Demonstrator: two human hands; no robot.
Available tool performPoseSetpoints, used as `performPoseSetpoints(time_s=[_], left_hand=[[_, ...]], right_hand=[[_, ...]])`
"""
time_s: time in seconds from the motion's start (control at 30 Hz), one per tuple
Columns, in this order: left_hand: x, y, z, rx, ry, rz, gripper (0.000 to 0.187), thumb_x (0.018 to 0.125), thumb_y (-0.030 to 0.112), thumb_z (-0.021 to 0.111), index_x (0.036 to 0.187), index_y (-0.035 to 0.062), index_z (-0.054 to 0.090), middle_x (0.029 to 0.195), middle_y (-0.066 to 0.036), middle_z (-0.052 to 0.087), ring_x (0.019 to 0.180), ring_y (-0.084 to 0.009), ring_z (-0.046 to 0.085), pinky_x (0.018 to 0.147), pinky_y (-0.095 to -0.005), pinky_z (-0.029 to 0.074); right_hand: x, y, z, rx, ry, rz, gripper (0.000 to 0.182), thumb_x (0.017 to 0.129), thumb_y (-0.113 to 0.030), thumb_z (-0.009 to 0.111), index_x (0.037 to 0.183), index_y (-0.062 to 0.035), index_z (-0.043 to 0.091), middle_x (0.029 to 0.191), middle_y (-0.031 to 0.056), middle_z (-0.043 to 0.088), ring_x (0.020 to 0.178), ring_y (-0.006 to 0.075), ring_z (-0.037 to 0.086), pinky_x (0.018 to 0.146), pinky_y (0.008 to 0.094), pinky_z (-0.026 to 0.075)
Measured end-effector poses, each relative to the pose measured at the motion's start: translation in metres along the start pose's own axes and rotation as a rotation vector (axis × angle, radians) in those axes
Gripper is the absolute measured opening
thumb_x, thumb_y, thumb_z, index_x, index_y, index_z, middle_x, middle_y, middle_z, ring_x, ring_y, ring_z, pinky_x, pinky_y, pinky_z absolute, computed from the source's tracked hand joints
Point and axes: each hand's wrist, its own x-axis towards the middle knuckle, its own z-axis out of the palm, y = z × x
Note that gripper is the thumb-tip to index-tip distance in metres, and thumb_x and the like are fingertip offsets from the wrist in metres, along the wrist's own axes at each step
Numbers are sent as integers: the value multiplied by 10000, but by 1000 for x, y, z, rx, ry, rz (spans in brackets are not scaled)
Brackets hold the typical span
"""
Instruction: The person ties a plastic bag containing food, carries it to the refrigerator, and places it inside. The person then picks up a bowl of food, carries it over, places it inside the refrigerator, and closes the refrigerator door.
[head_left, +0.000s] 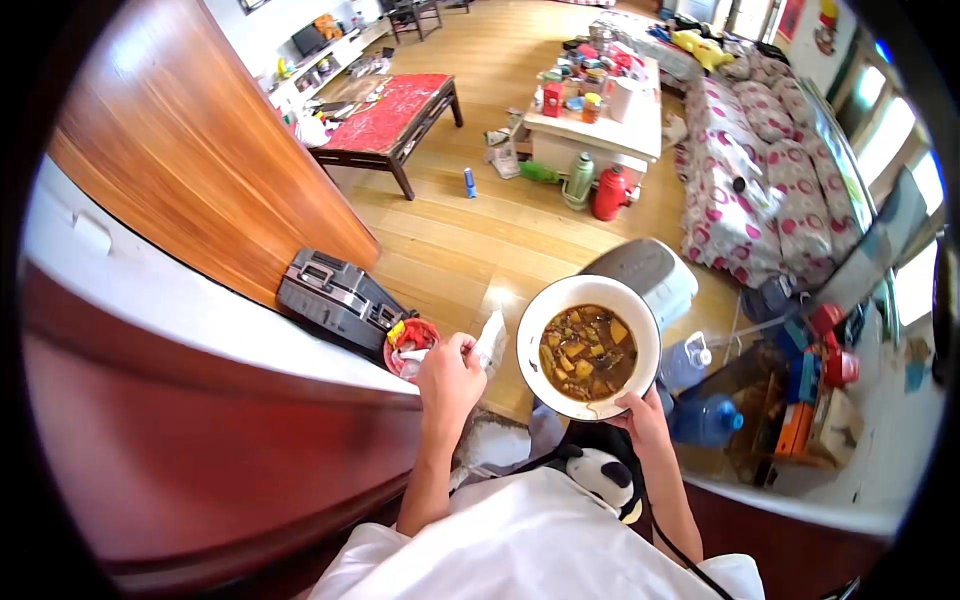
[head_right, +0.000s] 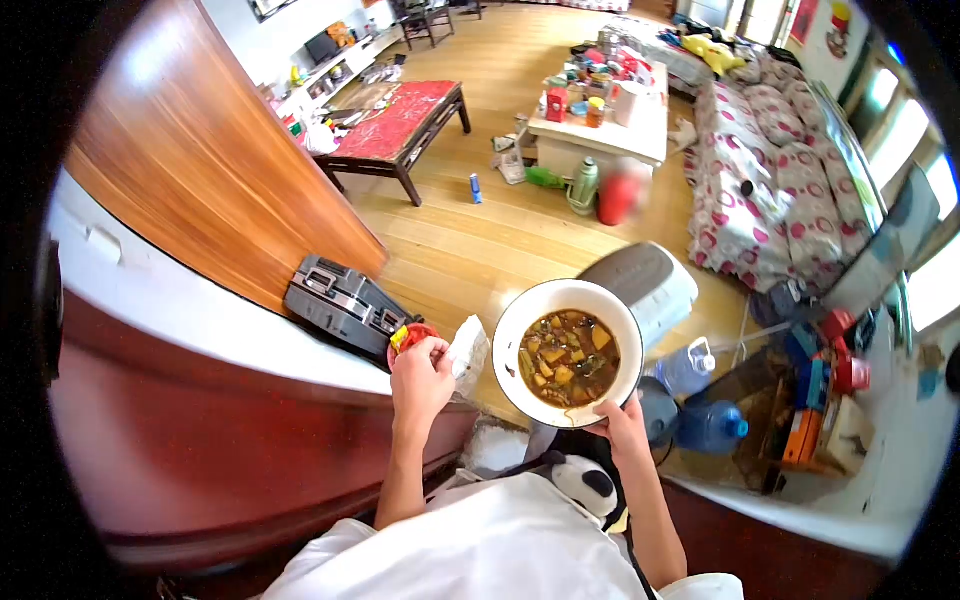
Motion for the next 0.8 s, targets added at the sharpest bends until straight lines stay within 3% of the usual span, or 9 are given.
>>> performPoseSetpoints(time_s=[0.07,0.3,0.53,0.6,0.67,0.8], left_hand=[[44,7,-1,9,62,38,92,807,87,661,882,33,670,839,-159,680,806,-341,653,705,-440,496],[222,38,-16,-20,155,-172,131,829,153,691,904,46,681,803,-142,688,765,-332,664,681,-413,503],[403,-4,10,-44,135,-168,143,838,162,680,922,48,675,818,-140,690,767,-336,660,676,-408,496],[462,-18,8,-59,124,-150,140,839,162,679,921,49,674,814,-137,689,764,-333,660,675,-408,496],[523,-28,2,-68,126,-121,137,840,163,677,919,50,674,810,-134,688,761,-331,659,674,-408,496],[620,-36,-9,-90,31,-243,116,829,128,670,903,39,671,824,-148,685,769,-326,662,678,-404,503]], right_hand=[[46,-26,22,-22,-42,6,522,800,8,511,1307,-76,418,1120,113,621,898,232,685,726,390,607],[212,-138,120,-42,-145,42,504,791,44,505,1273,-88,437,981,94,635,792,206,686,618,339,603],[369,-205,207,-78,-140,19,402,813,26,492,1211,-26,469,1015,130,657,795,243,701,658,343,611],[415,-222,235,-75,-102,28,395,817,18,494,1206,-32,450,1036,137,648,845,248,699,689,378,611],[457,-243,265,-51,-125,18,435,835,8,478,1264,-30,414,1087,156,628,900,281,694,725,394,612],[545,-277,315,-40,-154,4,485,824,22,466,1301,-30,396,1097,155,623,869,289,697,737,427,615]])
